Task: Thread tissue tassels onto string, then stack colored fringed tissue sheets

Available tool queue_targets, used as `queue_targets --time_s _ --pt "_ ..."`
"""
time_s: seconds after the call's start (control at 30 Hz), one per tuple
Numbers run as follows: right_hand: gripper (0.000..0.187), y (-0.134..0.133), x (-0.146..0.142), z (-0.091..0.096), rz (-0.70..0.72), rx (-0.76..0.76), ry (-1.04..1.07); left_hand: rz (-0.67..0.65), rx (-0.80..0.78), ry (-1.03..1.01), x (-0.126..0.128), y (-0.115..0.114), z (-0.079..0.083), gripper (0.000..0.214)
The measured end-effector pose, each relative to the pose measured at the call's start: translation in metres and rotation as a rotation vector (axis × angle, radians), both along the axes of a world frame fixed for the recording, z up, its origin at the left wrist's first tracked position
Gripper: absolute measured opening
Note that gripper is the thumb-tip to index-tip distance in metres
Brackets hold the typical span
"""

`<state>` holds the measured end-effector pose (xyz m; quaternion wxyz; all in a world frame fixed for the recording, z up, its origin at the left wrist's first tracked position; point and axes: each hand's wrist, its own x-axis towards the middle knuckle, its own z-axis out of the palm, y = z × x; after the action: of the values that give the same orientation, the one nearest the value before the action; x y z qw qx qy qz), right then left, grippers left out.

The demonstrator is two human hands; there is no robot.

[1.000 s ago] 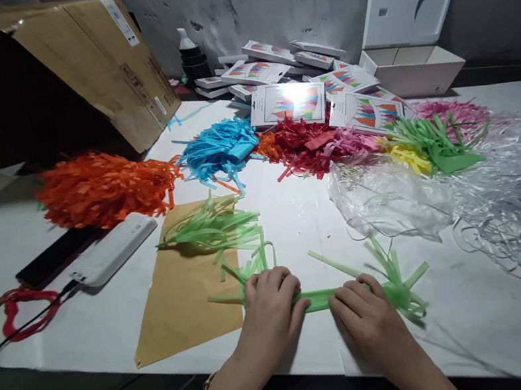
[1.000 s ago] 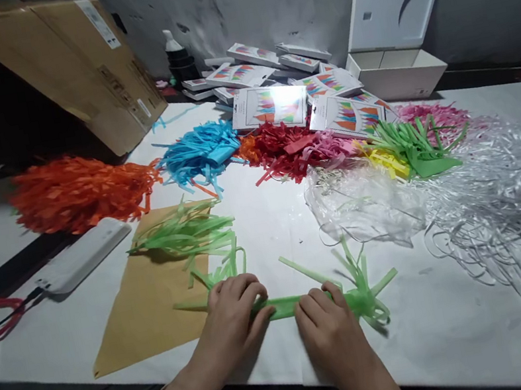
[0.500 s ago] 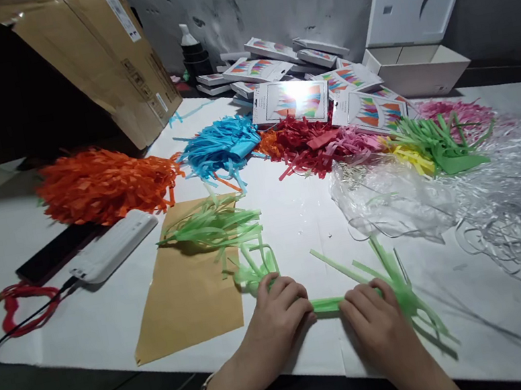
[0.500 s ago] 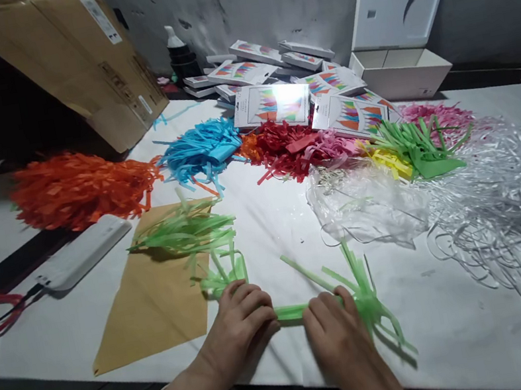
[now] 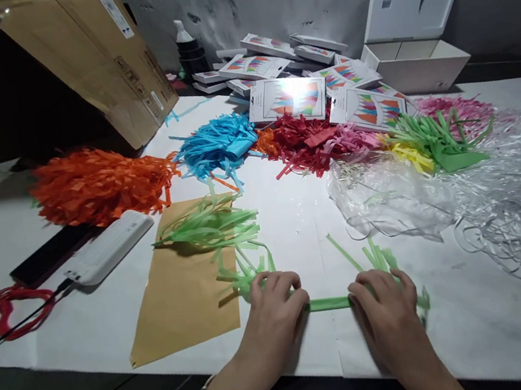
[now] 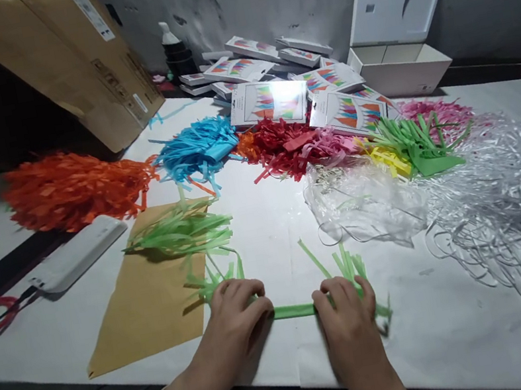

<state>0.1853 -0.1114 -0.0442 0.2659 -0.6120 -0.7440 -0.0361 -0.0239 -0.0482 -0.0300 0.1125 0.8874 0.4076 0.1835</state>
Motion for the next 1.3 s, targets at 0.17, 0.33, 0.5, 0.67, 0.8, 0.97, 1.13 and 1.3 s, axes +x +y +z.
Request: queue_targets --time_s 0.17,0.33,0.5,0.67,0.8,0.97,1.13,1.3 --pt "0.023 0.004 -0.012 -0.003 0.228 0.030 0.003 -0.156 0.014 -0.013 -0.004 0.003 0.000 0.008" --pt "0.025 0.010 -0.022 -0.004 0.189 0.008 0.037 -0.206 0.096 0.004 -0.003 0.007 -0.002 0.018" --pt "0.038 0.009 -0.029 -0.004 0.254 0.015 0.006 -0.209 0.090 -0.081 -0.001 0.004 -0.005 0.020" --pt "0.025 -0.006 -0.008 -0.003 0.253 0.046 0.111 -0.216 0.069 -0.090 -0.003 0.004 -0.004 0.019" --pt "0.025 -0.022 0.006 -0.006 0.205 0.096 0.073 -0.248 0.109 -0.096 -0.005 0.006 -0.010 0.021" --pt "0.020 -0.031 0.000 -0.007 0.125 0.098 0.172 -0.309 0.136 -0.087 -0.007 0.009 -0.014 0.019" --pt "0.020 -0.032 -0.006 -0.007 0.051 0.070 0.254 -0.330 0.118 -0.045 -0.008 0.010 -0.011 0.016" --pt "0.022 -0.036 -0.007 -0.014 0.038 0.139 0.134 -0.323 0.169 -0.003 -0.004 0.009 -0.014 0.019"
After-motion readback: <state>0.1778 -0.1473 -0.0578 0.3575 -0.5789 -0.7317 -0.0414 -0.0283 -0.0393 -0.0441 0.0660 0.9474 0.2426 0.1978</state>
